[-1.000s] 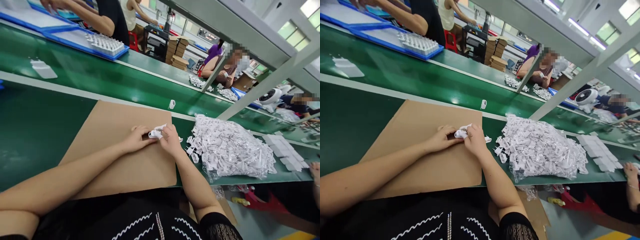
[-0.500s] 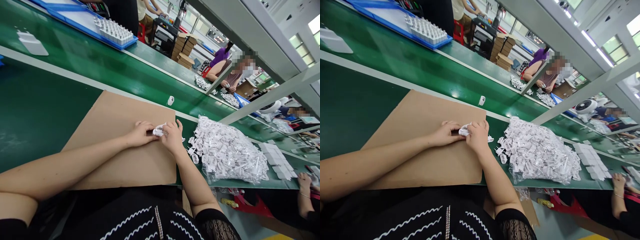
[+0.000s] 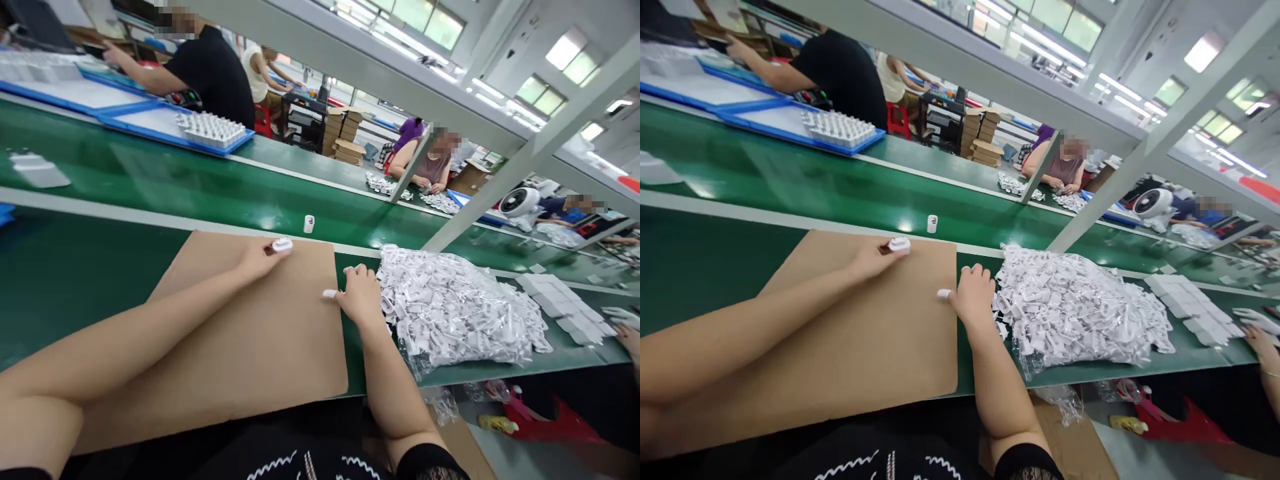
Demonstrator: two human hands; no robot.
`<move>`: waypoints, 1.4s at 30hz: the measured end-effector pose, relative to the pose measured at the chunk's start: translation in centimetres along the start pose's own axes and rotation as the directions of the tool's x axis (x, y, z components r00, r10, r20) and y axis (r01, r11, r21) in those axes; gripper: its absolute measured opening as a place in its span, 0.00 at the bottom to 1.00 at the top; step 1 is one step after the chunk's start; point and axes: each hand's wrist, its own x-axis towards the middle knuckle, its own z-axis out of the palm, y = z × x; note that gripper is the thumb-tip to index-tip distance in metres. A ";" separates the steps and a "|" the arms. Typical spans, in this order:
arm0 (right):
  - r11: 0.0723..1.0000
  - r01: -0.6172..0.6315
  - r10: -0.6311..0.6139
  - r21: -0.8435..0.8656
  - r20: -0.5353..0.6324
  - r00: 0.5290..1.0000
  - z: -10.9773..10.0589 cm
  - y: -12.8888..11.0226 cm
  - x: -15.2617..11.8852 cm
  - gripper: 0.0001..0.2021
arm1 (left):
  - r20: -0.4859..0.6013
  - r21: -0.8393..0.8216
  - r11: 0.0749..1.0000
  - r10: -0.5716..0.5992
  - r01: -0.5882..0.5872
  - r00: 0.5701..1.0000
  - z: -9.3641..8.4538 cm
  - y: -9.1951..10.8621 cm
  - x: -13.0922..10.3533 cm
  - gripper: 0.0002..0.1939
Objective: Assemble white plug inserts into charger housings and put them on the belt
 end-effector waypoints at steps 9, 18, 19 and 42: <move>0.977 -0.108 0.068 0.185 0.209 0.976 1.6 2.2 1.7 0.12 | -0.091 0.340 0.932 -0.097 0.123 0.991 -3.2 -0.4 10.1 0.30; 0.882 0.046 -0.051 0.468 -0.002 0.999 3.0 1.1 1.5 0.18 | 0.185 0.574 0.672 0.452 -0.469 0.873 -0.1 2.6 10.9 0.38; 0.848 0.062 -0.066 0.527 -0.010 0.998 3.3 1.0 1.5 0.18 | 0.304 0.548 0.661 0.412 -0.512 0.859 0.2 2.7 11.9 0.37; -0.312 -0.282 -0.011 0.907 0.294 0.956 5.3 -0.9 3.4 0.17 | 0.353 -0.025 0.907 0.401 -0.420 0.845 2.3 2.8 -7.4 0.25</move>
